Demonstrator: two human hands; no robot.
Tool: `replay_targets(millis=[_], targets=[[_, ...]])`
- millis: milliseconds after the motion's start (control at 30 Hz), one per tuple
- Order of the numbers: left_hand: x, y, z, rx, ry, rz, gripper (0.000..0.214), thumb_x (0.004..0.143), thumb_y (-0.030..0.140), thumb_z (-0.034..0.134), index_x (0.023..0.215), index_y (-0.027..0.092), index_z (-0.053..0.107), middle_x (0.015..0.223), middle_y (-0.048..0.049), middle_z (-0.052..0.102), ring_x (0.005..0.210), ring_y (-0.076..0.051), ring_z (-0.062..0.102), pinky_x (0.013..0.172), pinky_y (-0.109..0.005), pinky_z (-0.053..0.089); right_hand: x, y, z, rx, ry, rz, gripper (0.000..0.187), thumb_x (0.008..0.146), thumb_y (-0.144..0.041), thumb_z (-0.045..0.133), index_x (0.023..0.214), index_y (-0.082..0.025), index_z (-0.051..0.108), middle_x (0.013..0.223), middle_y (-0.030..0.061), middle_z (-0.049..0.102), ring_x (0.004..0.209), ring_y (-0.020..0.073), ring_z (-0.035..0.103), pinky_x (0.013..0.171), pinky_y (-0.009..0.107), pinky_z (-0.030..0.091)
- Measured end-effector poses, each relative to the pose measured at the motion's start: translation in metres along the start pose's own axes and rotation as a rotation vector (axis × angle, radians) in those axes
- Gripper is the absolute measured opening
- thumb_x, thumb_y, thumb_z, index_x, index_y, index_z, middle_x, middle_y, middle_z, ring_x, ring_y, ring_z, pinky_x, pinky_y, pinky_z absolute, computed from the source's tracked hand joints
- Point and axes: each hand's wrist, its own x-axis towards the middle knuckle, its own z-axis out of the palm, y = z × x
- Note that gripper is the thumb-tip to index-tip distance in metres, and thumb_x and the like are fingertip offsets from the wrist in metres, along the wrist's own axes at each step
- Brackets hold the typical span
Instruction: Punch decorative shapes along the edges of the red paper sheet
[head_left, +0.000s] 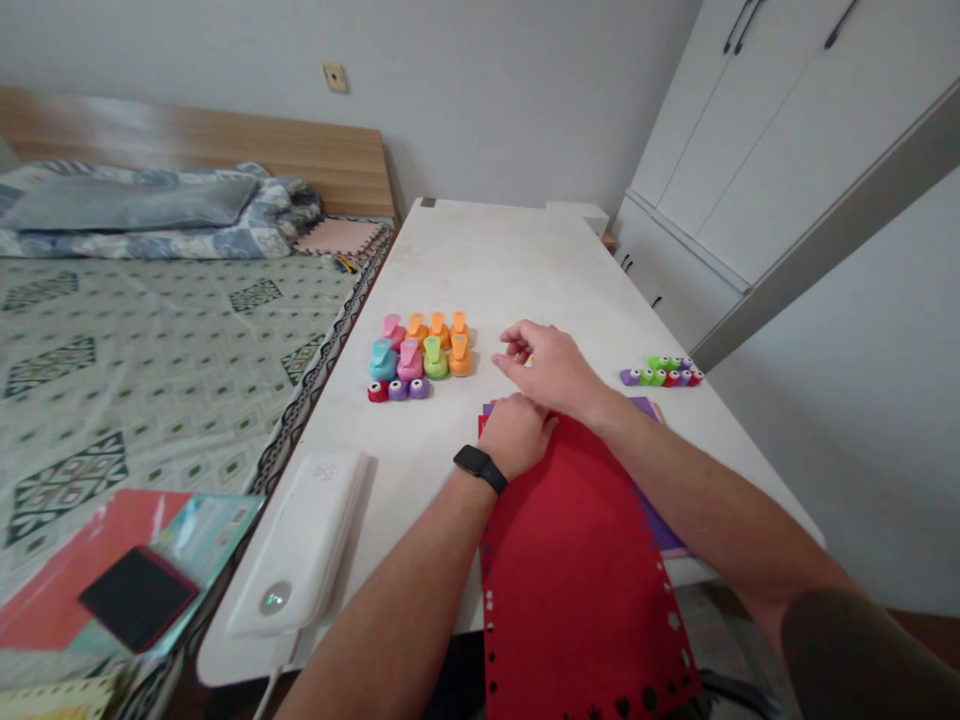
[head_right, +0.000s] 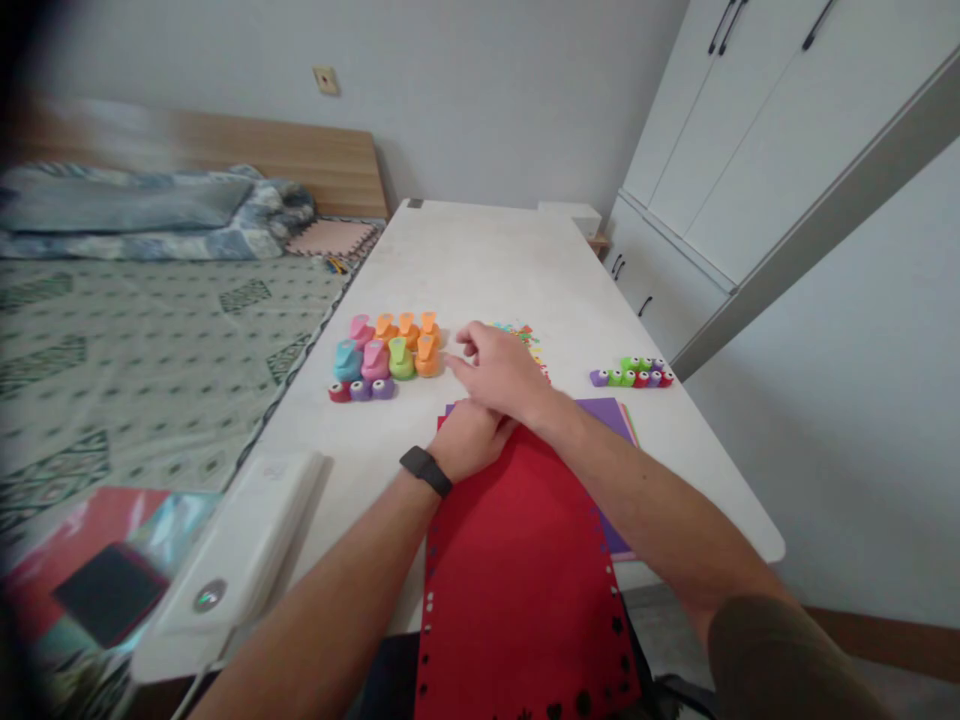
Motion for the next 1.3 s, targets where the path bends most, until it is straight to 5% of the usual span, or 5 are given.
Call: replay_targets(millis=[267,467,733,967,1300], targets=[[-0.002,0.000,-0.004,0.058,0.000,0.055,0.022,0.101,0.030,0.051,0.101,0.020,0.070,0.100,-0.0098,0.074,0.096,-0.025,0.068,0.090,-0.039,0.052,-0.012,0.170,-0.111,-0.526,-0.051,0.387,0.035,0.084,-0.030,0.072,0.116,-0.015,0.074,0.111,0.0139,0.076,0.097,0.0244,0.070,0.087,0.036,0.050],[-0.002,0.000,-0.004,0.052,-0.012,0.049,0.023,0.102,0.032,0.051,0.102,0.020,0.071,0.101,-0.0095,0.074,0.098,-0.025,0.068,0.090,-0.038,0.051,-0.029,0.227,-0.159,-0.634,-0.226,0.477,0.034,0.081,-0.028,0.075,0.112,-0.015,0.079,0.113,0.0178,0.077,0.097,0.0272,0.070,0.083,0.037,0.049],[-0.001,-0.001,-0.004,0.037,-0.005,0.064,0.024,0.102,0.032,0.050,0.101,0.020,0.071,0.099,-0.0096,0.074,0.096,-0.024,0.068,0.089,-0.037,0.051,-0.035,0.225,-0.154,-0.634,-0.308,0.530,0.018,0.078,-0.022,0.078,0.094,-0.018,0.084,0.091,0.0135,0.079,0.078,0.0228,0.068,0.072,0.036,0.044],[-0.001,-0.001,-0.003,0.043,0.000,0.057,0.023,0.102,0.032,0.050,0.101,0.020,0.070,0.099,-0.0093,0.074,0.095,-0.024,0.068,0.088,-0.037,0.051,-0.038,0.210,-0.152,-0.575,-0.009,0.460,0.016,0.086,-0.027,0.072,0.098,-0.019,0.078,0.105,0.0152,0.078,0.096,0.0275,0.069,0.085,0.041,0.050],[-0.001,0.000,-0.004,0.052,-0.006,0.067,0.023,0.103,0.031,0.050,0.100,0.020,0.069,0.098,-0.0086,0.073,0.093,-0.023,0.067,0.086,-0.036,0.051,-0.069,0.133,-0.085,0.414,-0.034,0.348,0.027,0.087,-0.040,0.070,0.101,-0.019,0.061,0.095,0.0085,0.076,0.075,0.0160,0.065,0.067,0.031,0.052]])
